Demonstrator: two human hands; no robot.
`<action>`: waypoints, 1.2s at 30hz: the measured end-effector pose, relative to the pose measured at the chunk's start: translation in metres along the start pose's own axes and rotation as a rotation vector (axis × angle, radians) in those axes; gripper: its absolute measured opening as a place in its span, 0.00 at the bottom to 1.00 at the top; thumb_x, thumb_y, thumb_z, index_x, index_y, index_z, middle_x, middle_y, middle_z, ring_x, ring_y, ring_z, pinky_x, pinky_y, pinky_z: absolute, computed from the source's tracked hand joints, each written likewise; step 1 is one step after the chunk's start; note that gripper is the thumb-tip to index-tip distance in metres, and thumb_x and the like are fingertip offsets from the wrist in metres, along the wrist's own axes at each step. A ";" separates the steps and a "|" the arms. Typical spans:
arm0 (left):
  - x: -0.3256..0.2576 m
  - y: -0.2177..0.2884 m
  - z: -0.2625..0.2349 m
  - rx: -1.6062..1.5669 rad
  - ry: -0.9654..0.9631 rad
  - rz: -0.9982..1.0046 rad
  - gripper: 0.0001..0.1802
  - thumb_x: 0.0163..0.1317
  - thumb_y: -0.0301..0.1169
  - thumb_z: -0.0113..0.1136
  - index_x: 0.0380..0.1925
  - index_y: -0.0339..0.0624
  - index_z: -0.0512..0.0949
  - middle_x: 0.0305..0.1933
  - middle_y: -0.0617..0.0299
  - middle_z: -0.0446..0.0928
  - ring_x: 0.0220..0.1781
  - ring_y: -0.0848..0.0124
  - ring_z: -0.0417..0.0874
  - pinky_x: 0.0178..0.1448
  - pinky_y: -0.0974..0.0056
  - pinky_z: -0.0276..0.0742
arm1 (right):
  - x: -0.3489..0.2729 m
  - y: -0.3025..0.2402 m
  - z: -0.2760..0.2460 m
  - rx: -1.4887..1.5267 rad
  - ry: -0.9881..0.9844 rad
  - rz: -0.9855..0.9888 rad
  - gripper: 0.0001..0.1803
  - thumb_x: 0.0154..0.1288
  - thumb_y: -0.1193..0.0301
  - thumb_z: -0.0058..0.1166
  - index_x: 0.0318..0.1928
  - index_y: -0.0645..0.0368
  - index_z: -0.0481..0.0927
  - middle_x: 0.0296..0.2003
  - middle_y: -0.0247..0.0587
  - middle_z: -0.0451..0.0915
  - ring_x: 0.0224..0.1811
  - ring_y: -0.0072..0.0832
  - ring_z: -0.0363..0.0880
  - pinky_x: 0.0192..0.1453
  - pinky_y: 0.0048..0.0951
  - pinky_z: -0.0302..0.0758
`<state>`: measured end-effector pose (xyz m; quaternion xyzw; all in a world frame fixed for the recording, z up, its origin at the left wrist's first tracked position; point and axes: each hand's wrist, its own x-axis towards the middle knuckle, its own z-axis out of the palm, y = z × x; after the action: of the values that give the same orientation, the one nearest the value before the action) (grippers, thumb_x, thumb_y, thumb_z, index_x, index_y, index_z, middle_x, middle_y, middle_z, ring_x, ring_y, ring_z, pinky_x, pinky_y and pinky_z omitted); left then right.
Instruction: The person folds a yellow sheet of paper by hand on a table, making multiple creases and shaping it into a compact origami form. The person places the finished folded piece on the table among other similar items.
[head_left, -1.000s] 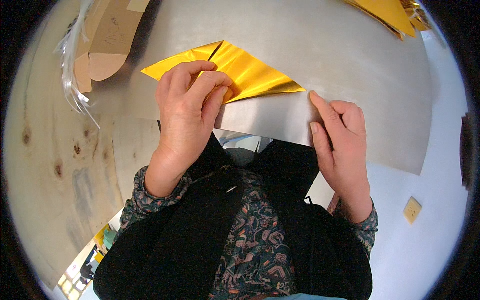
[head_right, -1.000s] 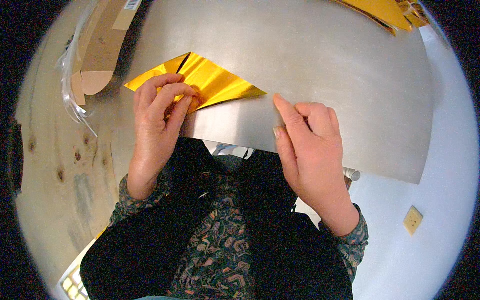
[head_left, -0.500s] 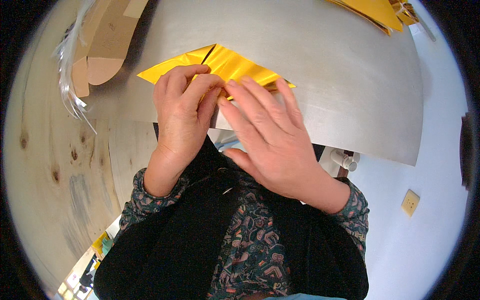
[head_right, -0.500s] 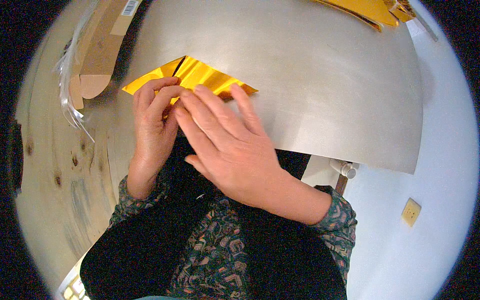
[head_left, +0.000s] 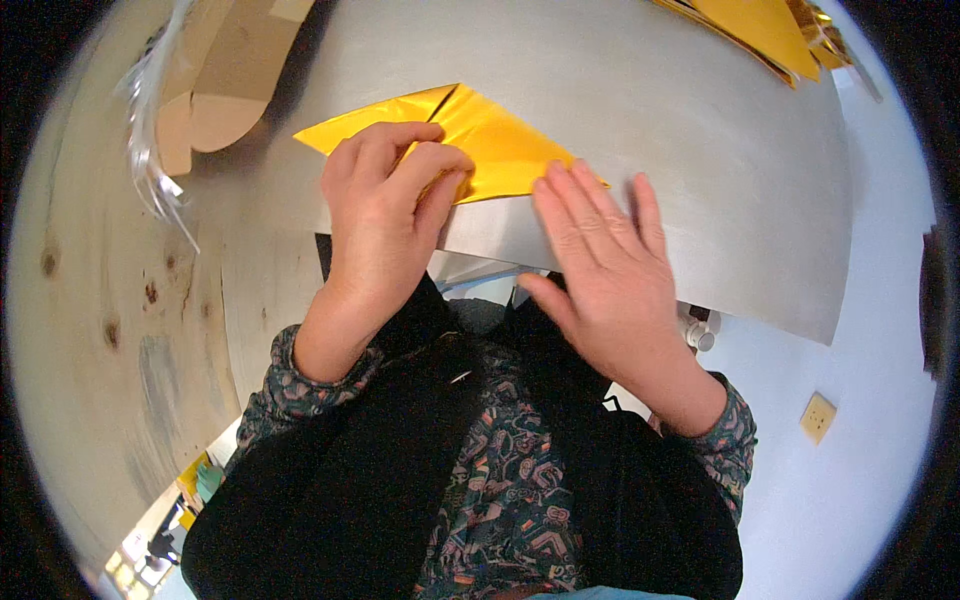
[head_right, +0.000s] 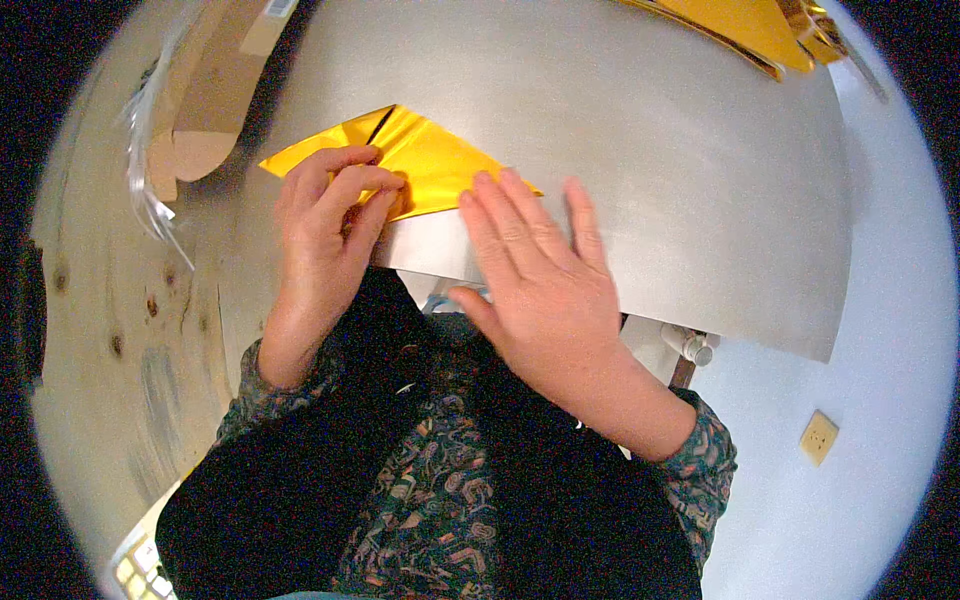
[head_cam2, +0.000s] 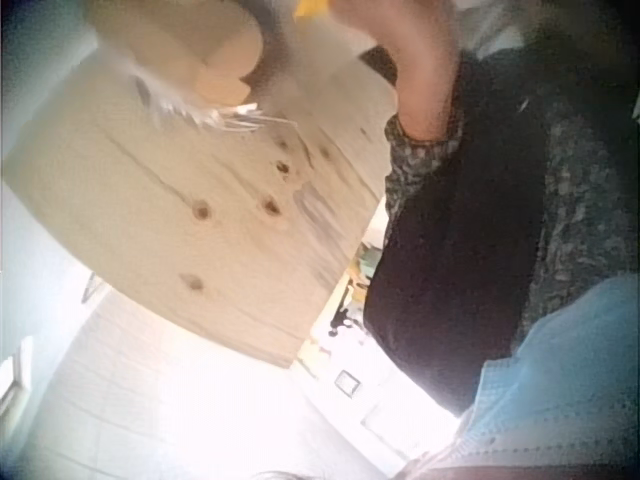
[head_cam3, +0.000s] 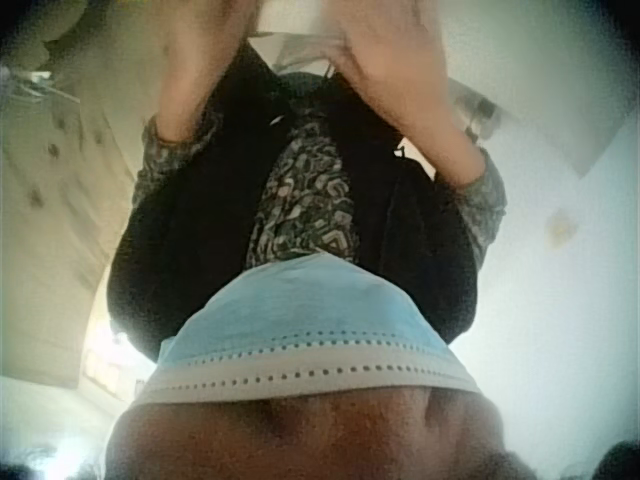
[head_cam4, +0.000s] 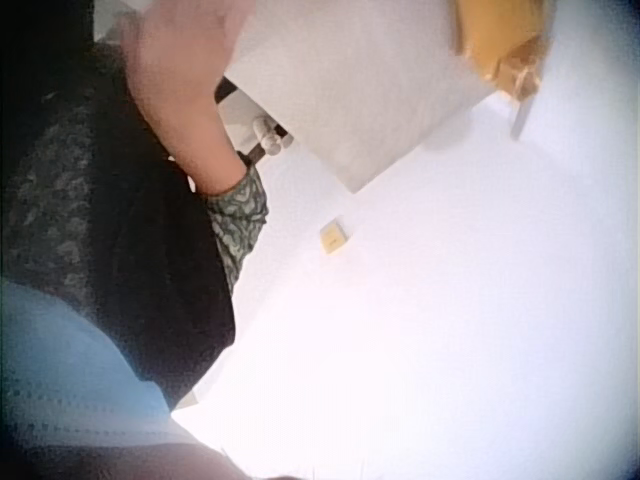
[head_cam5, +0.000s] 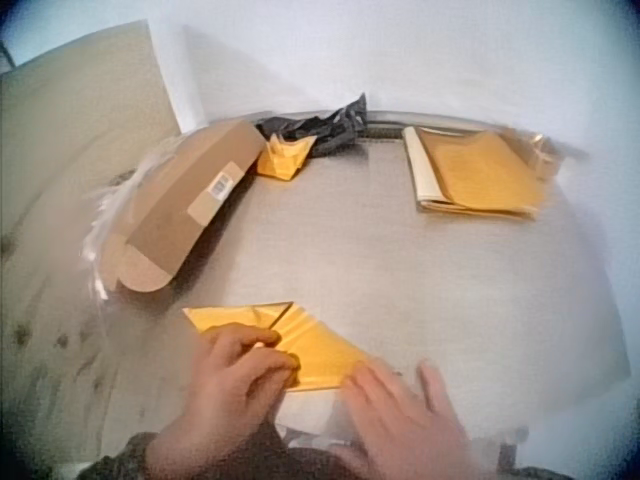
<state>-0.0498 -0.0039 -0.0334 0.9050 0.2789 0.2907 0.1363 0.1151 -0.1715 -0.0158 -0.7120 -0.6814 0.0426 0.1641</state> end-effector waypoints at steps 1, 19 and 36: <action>-0.001 -0.001 0.000 0.005 0.010 0.021 0.07 0.58 0.29 0.71 0.37 0.51 0.86 0.49 0.63 0.82 0.53 0.58 0.80 0.60 0.52 0.70 | -0.001 0.002 -0.002 -0.010 -0.008 0.003 0.43 0.59 0.56 0.68 0.71 0.62 0.71 0.73 0.45 0.69 0.79 0.37 0.62 0.83 0.57 0.49; 0.004 -0.048 -0.023 0.032 -0.221 0.375 0.18 0.66 0.39 0.64 0.55 0.65 0.85 0.61 0.64 0.79 0.64 0.59 0.77 0.66 0.52 0.70 | 0.003 -0.014 -0.005 -0.169 0.009 0.050 0.31 0.66 0.56 0.64 0.67 0.55 0.77 0.70 0.48 0.73 0.76 0.41 0.67 0.80 0.58 0.54; -0.003 -0.056 -0.017 0.008 -0.209 0.368 0.16 0.67 0.43 0.65 0.54 0.67 0.86 0.63 0.66 0.76 0.68 0.61 0.74 0.69 0.48 0.65 | 0.023 -0.058 0.015 -0.172 0.019 -0.073 0.34 0.65 0.58 0.64 0.67 0.61 0.74 0.68 0.48 0.72 0.71 0.44 0.69 0.78 0.50 0.62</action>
<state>-0.0854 0.0411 -0.0441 0.9665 0.0944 0.2141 0.1055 0.0565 -0.1457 -0.0096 -0.6984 -0.7066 -0.0288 0.1105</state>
